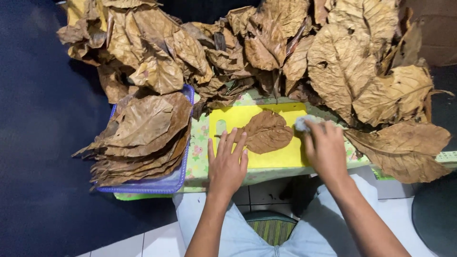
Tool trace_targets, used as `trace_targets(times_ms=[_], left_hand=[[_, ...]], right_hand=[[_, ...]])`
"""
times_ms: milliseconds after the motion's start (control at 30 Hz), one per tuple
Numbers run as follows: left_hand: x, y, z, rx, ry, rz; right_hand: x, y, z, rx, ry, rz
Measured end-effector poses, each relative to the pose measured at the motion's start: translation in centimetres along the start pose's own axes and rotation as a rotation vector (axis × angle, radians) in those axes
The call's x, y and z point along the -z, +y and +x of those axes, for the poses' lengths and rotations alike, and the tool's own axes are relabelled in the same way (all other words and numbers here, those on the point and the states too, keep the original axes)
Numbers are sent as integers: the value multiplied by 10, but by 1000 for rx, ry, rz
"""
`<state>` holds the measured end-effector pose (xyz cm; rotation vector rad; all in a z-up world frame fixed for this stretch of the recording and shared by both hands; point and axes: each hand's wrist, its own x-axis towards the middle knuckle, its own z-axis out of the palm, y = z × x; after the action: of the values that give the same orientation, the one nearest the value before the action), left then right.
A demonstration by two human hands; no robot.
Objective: Cleaning individual dried leaves by wiping them with a cloth on a flat surface before stacking them.
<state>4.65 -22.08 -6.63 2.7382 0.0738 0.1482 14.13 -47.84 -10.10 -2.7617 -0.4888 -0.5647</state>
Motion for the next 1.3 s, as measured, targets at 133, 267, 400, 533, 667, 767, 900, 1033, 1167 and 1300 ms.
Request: trace_targets(times_ms=[133, 267, 400, 533, 667, 767, 900, 1033, 1167, 1300], left_hand=[[1, -1, -2, 0, 20, -3], [-2, 0, -1, -14, 54, -16], [-5, -1, -2, -10, 90, -22], [-1, 0, -5, -10, 86, -48], [-2, 0, -4, -34, 113, -27], [-2, -1, -8, -12, 104, -39], [-2, 0, -5, -23, 99, -13], [5, 2, -3, -6, 80, -44], [1, 1, -6, 0, 86, -76], [5, 1, -5, 7, 105, -106]], right_hand=[[43, -47, 16, -61, 129, 314], [29, -108, 14, 47, -91, 389], [-18, -136, 1, 135, -130, 143], [-11, -125, 2, 149, -105, 68], [-7, -85, 2, 35, -132, 27], [2, -61, -1, -81, -167, 11], [7, -54, 5, -150, -203, -3], [12, -91, 15, -49, -116, 89], [1, -127, 4, 94, -165, 190], [-23, -112, 4, 131, -137, 133]])
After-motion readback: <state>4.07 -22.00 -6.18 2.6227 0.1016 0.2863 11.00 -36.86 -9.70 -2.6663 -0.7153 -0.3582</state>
